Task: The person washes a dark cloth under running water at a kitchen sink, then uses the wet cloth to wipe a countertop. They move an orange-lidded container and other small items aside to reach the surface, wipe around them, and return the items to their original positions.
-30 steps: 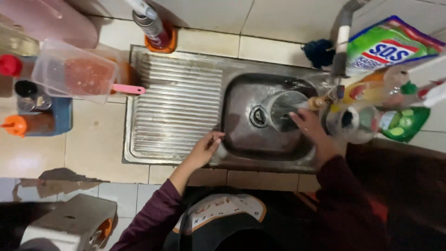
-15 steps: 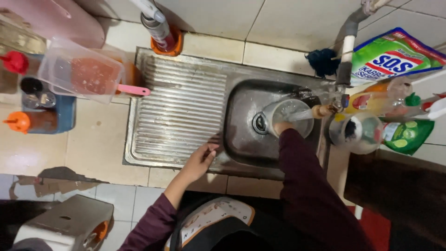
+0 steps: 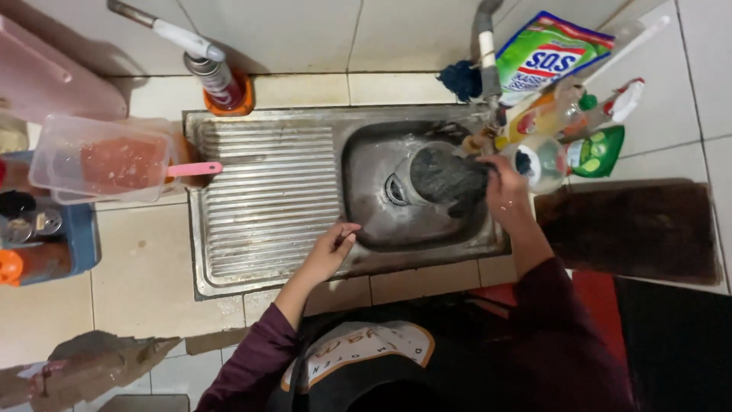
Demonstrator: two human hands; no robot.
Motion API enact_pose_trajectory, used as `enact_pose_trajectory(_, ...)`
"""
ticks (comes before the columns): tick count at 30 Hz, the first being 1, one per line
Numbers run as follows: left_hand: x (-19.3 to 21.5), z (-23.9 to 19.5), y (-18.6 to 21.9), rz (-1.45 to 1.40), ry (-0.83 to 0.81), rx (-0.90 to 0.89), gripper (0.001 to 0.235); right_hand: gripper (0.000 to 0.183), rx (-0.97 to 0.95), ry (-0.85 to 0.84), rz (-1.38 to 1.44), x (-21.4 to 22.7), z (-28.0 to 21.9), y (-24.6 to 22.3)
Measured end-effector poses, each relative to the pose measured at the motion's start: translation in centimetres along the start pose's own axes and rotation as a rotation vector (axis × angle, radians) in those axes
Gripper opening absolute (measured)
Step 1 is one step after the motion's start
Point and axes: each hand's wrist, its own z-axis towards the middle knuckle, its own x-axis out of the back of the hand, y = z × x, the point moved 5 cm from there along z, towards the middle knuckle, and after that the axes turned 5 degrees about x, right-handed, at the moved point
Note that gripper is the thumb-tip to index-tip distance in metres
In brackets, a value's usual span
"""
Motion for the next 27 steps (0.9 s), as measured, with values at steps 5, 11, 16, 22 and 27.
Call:
enact_pose_trajectory(5, 0.5, -1.2, -0.6, 0.042, -0.002, 0.074, 0.033, 0.032, -0.139, -0.229, 0.014, -12.6, -0.4, 8.8)
enact_pose_trajectory(11, 2.5, -4.0, -2.6, 0.062, 0.133, 0.199, 0.031, 0.04, -0.511, -0.978, -0.216, -28.1, -4.2, 16.2)
enact_pose_trajectory(16, 3.3, -4.3, -4.6, 0.024, 0.192, 0.286, 0.033, 0.053, -0.563, -1.201, -0.372, -30.2, -5.5, 19.2)
enact_pose_trajectory(22, 2.9, -3.2, -2.0, 0.07, 0.125, 0.254, 0.034, 0.028, -0.341, -0.692, 0.261, -17.3, -0.6, 11.1)
enact_pose_trajectory(27, -0.1, 0.5, -0.1, 0.081, 0.065, 0.021, 0.032, 0.02, 0.195, -0.263, -0.034, 3.1, 4.4, -3.8)
